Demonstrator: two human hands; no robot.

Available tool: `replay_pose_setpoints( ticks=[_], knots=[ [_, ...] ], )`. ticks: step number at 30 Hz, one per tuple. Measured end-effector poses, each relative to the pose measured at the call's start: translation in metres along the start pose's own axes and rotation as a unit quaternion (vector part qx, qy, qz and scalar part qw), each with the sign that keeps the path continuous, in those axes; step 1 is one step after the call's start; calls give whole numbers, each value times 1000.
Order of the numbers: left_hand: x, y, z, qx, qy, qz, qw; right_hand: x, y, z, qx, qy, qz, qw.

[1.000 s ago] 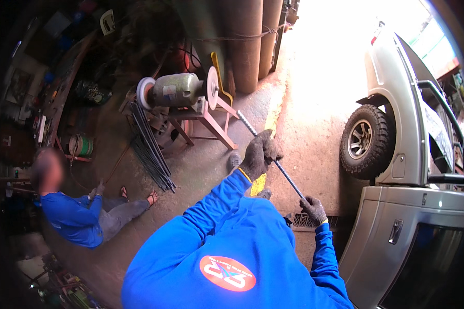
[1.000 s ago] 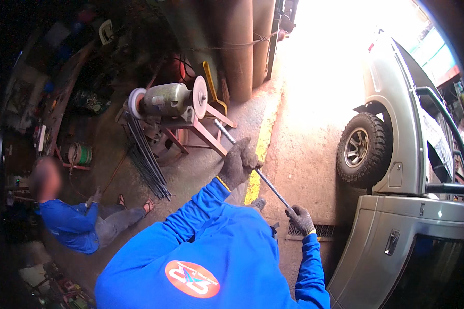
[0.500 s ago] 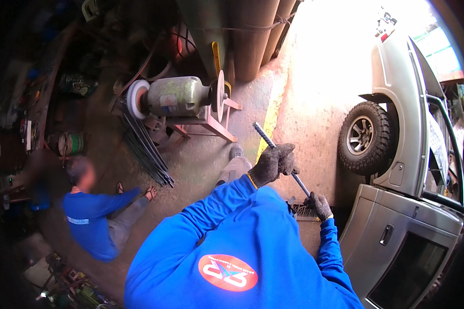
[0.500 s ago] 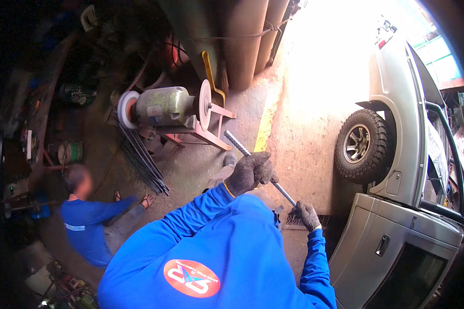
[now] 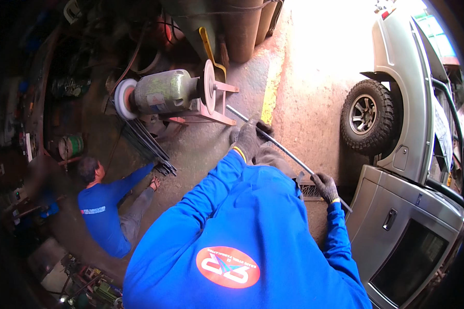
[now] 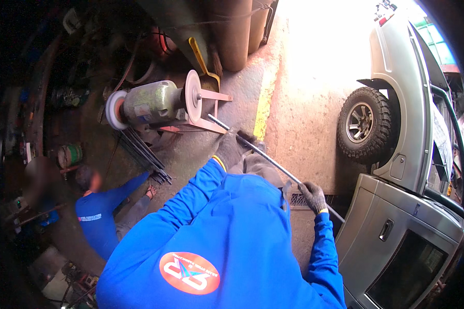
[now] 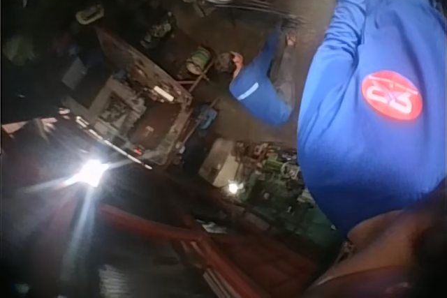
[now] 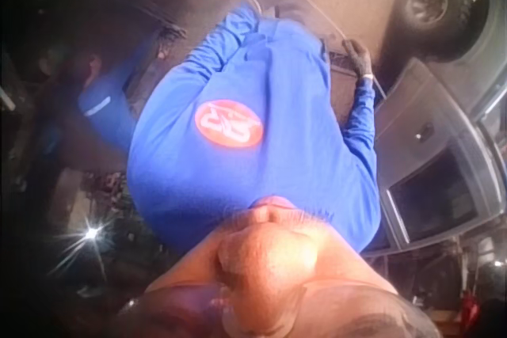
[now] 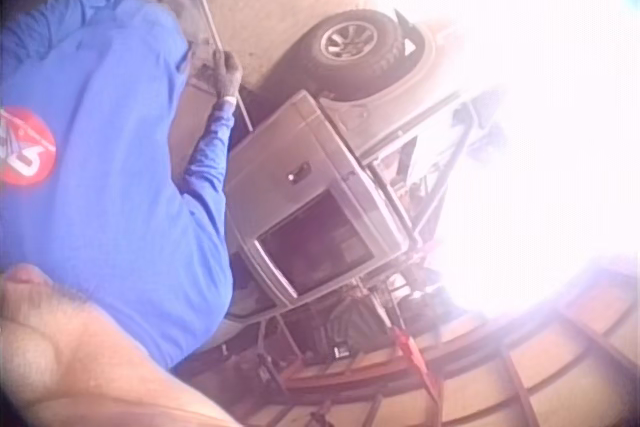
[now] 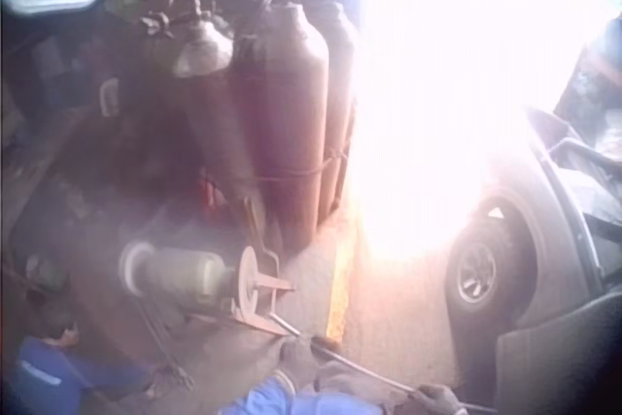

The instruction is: The person uses a bench grinder to smooth and sharpen the ends of long metal rods. They hold each rod with both hands, press it against the spinning grinding wheel to create sparks, and then place the finished rod into a pile on the floor. The process is repeated for multiple rods.

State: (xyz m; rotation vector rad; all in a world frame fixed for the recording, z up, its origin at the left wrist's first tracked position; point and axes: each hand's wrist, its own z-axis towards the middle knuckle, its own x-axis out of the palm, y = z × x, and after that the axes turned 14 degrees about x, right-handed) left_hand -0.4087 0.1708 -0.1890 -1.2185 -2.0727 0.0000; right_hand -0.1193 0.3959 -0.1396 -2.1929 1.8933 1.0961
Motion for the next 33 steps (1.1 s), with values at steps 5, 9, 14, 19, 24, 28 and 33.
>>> replay_pose_setpoints(
  ticks=[5, 9, 14, 19, 24, 28, 33],
  knots=[
    [-14, 2, 26, 17, -64, 13, 998, -30, 27, 51, -35, -47, -116, 992],
    [-15, -3, 43, 11, -57, -36, 998, -58, 55, 106, -66, -75, -169, 981],
    [-3, -15, 46, 79, -49, -8, 996, -87, 109, 140, -78, -52, -205, 974],
    [-12, -20, 63, 79, -31, -1, 996, -98, 137, 145, -96, -53, -242, 964],
    [-4, -21, 65, 99, -48, 3, 994, -100, 139, 157, -108, -42, -241, 964],
    [-4, -20, 67, 99, -66, -8, 993, -100, 139, 159, -107, -35, -242, 964],
    [-2, -20, 61, 105, -77, 7, 991, -97, 133, 164, -111, -32, -240, 964]
  ],
)
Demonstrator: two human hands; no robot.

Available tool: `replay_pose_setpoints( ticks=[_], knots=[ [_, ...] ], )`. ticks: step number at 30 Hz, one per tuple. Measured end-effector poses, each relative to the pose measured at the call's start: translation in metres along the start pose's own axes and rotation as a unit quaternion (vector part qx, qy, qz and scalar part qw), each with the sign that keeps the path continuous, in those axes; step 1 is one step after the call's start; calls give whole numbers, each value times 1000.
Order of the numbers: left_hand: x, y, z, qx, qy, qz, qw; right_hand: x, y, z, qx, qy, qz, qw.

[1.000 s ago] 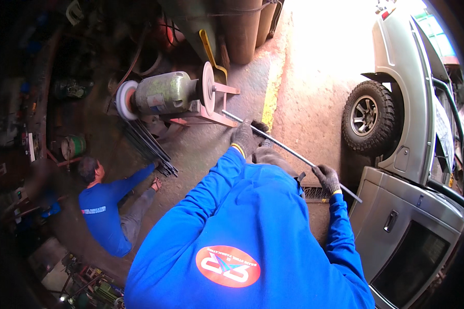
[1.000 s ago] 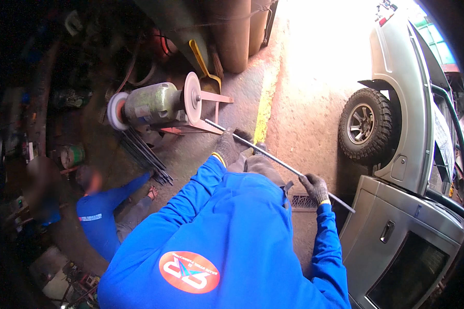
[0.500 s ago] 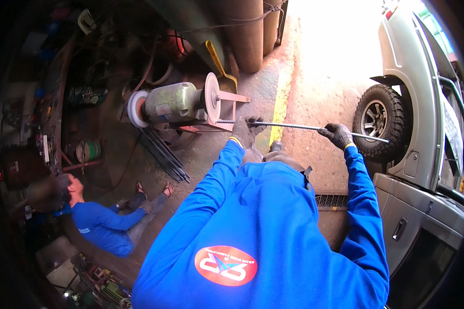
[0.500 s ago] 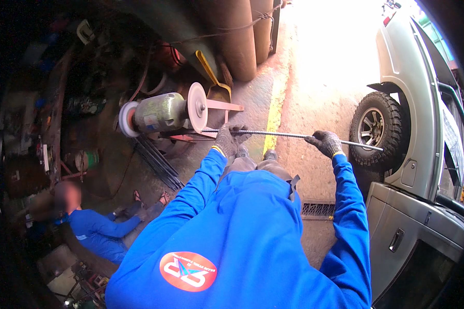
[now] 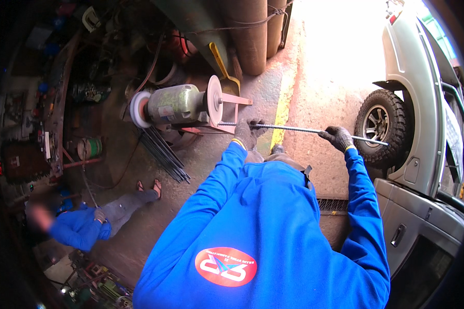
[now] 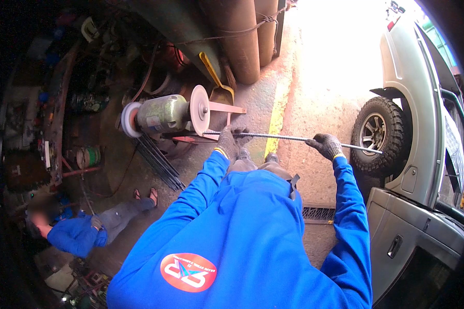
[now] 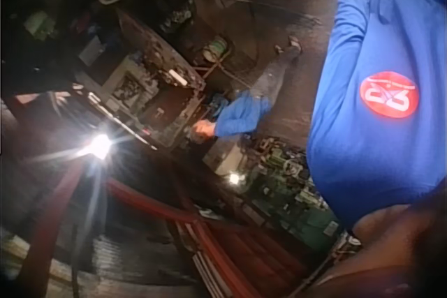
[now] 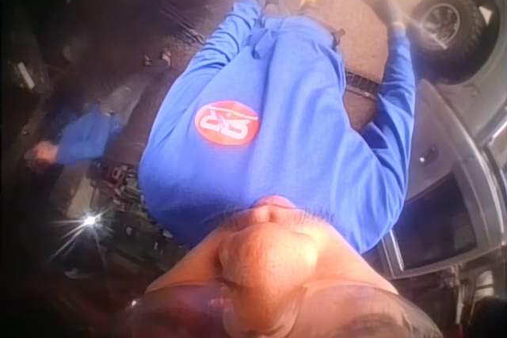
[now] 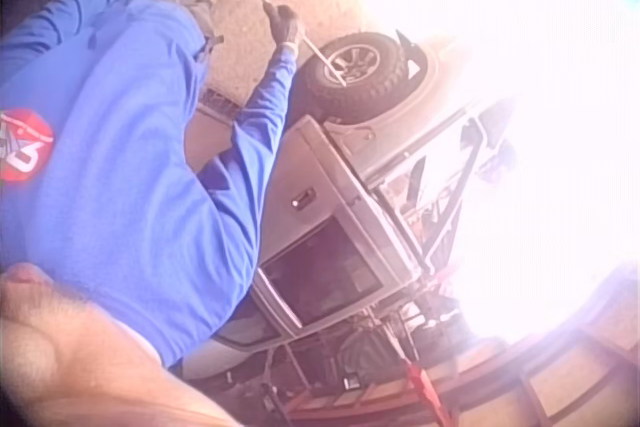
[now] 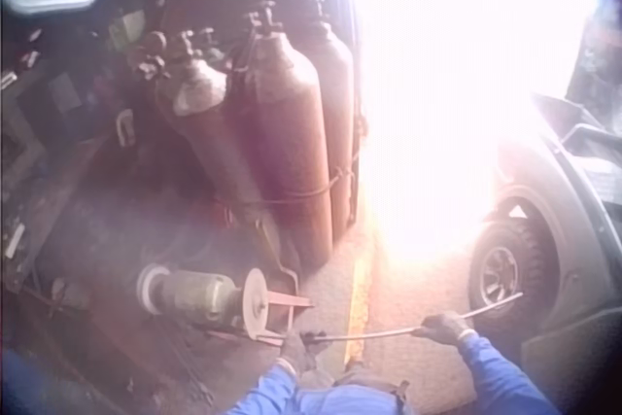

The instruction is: The person uses a bench grinder to smooth and sharpen the ends of long metal rods. They hold each rod with both hands, press it against the spinning grinding wheel to create sparks, and then place the finished rod into a pile on the floor. The process is repeated for multiple rods.

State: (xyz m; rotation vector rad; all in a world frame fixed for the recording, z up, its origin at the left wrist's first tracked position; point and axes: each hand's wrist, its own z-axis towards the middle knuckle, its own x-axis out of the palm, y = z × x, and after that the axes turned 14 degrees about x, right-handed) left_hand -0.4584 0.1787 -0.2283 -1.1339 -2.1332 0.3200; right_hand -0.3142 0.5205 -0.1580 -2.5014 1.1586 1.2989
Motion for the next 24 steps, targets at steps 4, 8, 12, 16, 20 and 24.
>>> replay_pose_setpoints(
  ticks=[4, 8, 12, 16, 20, 24],
  knots=[
    [2, -2, -4, -3, -15, 0, 1000, 2, 1, -1, 2, 2, 8, 1000],
    [-7, -1, 4, -1, 22, -13, 1000, 6, 0, 0, 2, 7, 24, 1000],
    [-5, 2, 6, -9, -13, -4, 1000, 4, 3, -3, 7, 8, 22, 1000],
    [-3, 0, 1, -11, -13, -7, 1000, 3, 3, -4, 4, 7, 25, 1000],
    [-6, -1, 2, -11, -6, -19, 1000, 3, 5, -5, 9, 8, 21, 1000],
    [2, -3, -4, -9, -22, -18, 1000, 6, 3, -6, 16, 6, 23, 1000]
  ],
)
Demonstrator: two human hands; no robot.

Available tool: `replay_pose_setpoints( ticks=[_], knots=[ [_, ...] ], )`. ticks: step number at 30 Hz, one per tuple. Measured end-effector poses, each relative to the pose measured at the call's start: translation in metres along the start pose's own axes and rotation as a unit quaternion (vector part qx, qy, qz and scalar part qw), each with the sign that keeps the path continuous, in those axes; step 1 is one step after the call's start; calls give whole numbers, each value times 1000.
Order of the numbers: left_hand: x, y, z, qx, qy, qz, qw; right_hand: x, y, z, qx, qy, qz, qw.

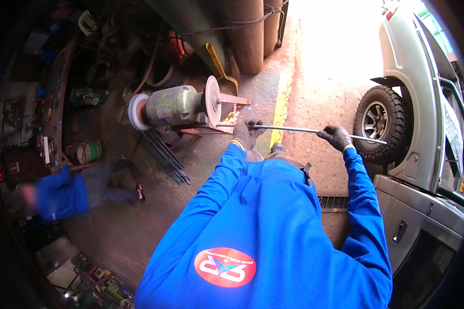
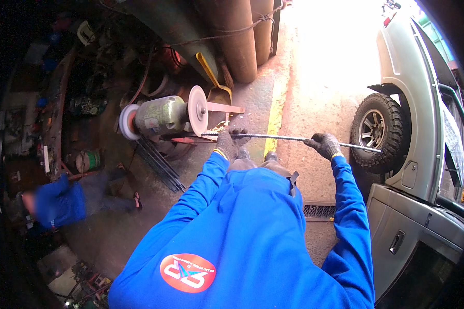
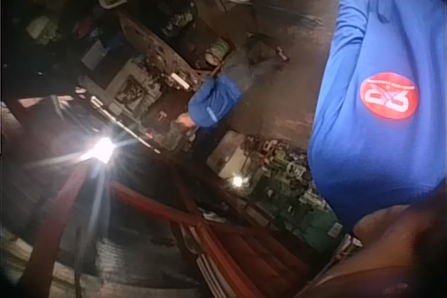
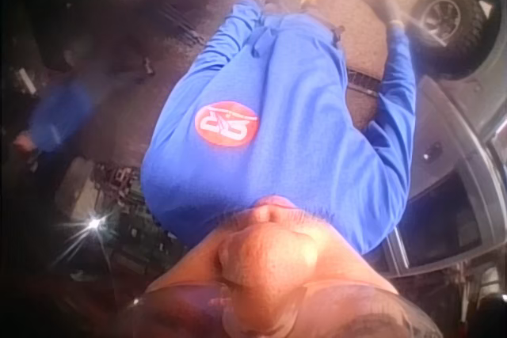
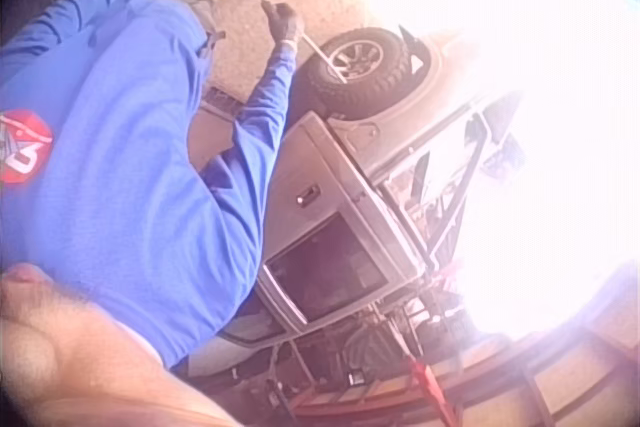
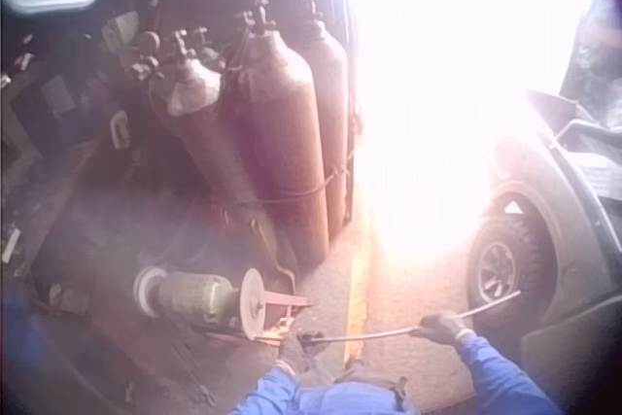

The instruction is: The person uses a bench grinder to smooth and sharpen the ends of long metal rods. They hold each rod with both hands, press it against the spinning grinding wheel to create sparks, and then place the finished rod into a pile on the floor. The process is repeated for multiple rods.

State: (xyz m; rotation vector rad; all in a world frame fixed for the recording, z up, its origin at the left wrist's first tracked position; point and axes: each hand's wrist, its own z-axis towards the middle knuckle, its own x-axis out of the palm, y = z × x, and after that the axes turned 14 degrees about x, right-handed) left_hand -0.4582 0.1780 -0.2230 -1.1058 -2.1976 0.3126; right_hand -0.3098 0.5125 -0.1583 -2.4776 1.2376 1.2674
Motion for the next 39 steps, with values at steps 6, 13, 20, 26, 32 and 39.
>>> replay_pose_setpoints(
  ticks=[6, 13, 20, 26, 32, 39],
  knots=[
    [-1, 1, -4, 3, -15, -11, 1000, -1, 3, -6, -2, -7, -10, 1000],
    [-5, 3, 2, -5, -16, -12, 1000, 1, 1, -5, -2, -16, -13, 1000],
    [-7, 3, 5, -4, 2, -4, 1000, 2, 4, -13, 0, -24, -23, 999],
    [-6, 1, 1, -1, 13, 32, 999, 10, 0, -25, 0, -45, 4, 999],
    [-13, 5, 6, -16, 2, 25, 1000, 16, 0, -37, 13, -43, 7, 999],
    [-7, 3, -2, -4, -4, 44, 999, 33, -14, -23, 13, -27, 38, 999]
  ],
)
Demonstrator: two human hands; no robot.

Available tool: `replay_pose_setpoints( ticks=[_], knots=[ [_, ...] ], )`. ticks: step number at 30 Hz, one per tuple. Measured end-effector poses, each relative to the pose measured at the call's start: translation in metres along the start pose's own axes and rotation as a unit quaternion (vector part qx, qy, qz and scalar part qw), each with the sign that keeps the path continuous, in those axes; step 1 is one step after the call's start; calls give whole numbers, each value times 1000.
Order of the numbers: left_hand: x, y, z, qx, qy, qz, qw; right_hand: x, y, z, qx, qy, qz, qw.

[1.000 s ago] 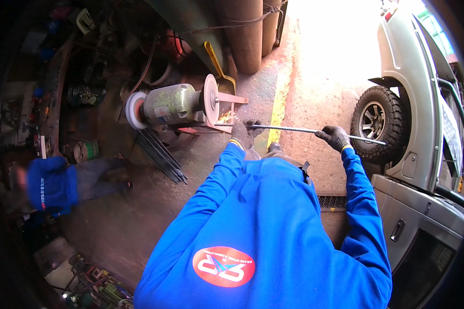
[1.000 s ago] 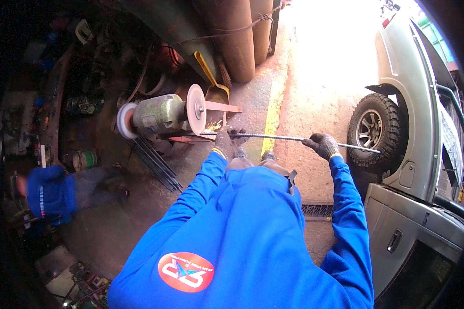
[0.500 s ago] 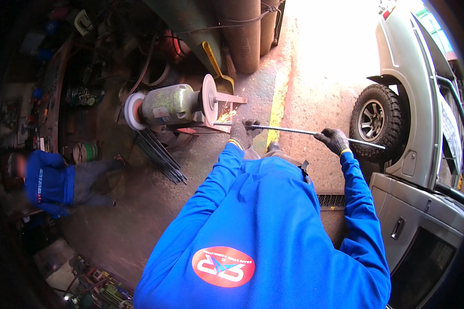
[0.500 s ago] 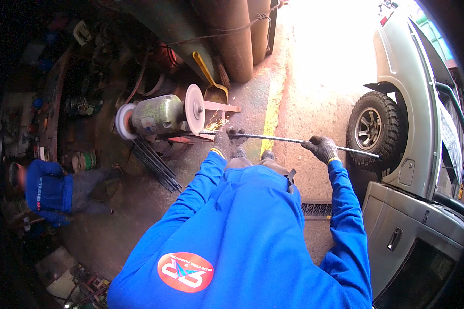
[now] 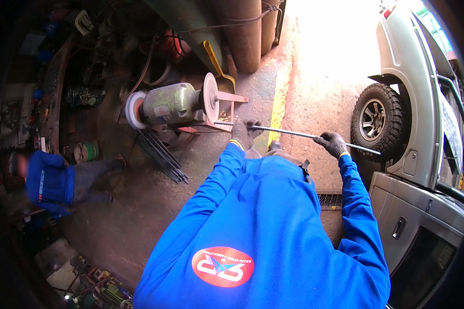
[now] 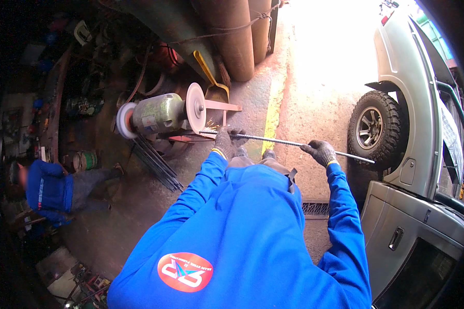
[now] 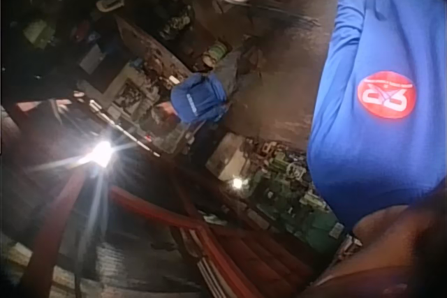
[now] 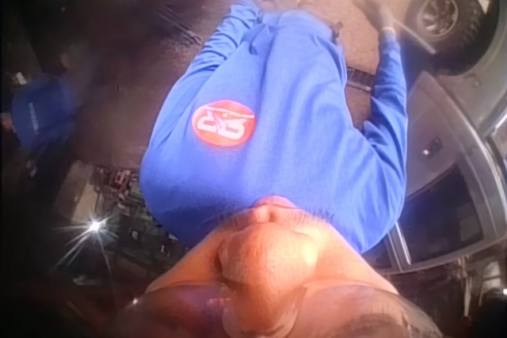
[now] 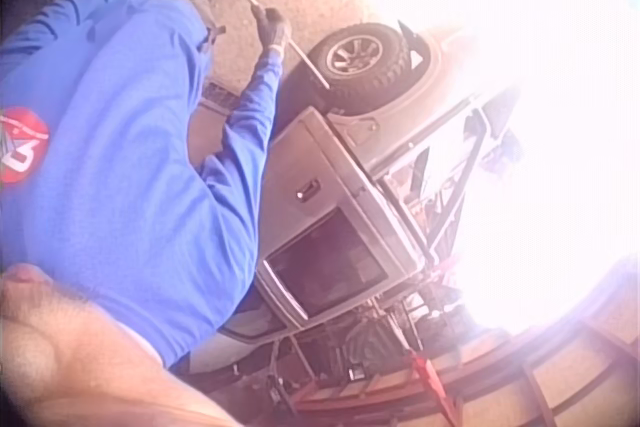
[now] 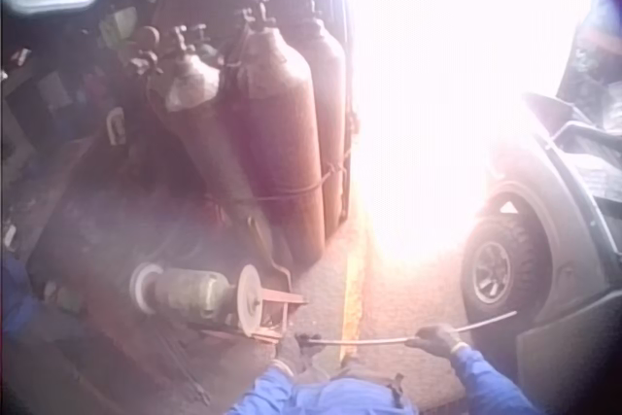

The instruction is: The person uses a bench grinder to smooth and sharpen the ends of long metal rods. They hold each rod with both hands, press it against the spinning grinding wheel to create sparks, and then place the finished rod into a pile on the floor. The process is repeated for multiple rods.

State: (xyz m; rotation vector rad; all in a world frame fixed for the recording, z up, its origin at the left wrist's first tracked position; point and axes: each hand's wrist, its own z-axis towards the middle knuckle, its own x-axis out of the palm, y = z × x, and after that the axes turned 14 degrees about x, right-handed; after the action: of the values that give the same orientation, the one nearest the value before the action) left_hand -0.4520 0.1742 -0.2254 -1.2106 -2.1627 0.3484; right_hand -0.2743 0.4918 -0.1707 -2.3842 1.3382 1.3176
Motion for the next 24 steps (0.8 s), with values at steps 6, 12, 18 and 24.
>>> replay_pose_setpoints(
  ticks=[6, 12, 18, 24],
  knots=[
    [-4, 1, 2, -3, -6, -46, 999, -15, 12, 1, 10, 15, -21, 1000],
    [-1, 0, 1, -1, -1, -43, 999, -35, 24, -9, 7, -8, -54, 998],
    [-7, 0, 5, -4, 31, -42, 999, -40, 33, -26, 2, -38, -69, 997],
    [0, -4, -7, -7, 1, -36, 999, -27, 24, -40, 14, -40, -52, 998]
  ],
)
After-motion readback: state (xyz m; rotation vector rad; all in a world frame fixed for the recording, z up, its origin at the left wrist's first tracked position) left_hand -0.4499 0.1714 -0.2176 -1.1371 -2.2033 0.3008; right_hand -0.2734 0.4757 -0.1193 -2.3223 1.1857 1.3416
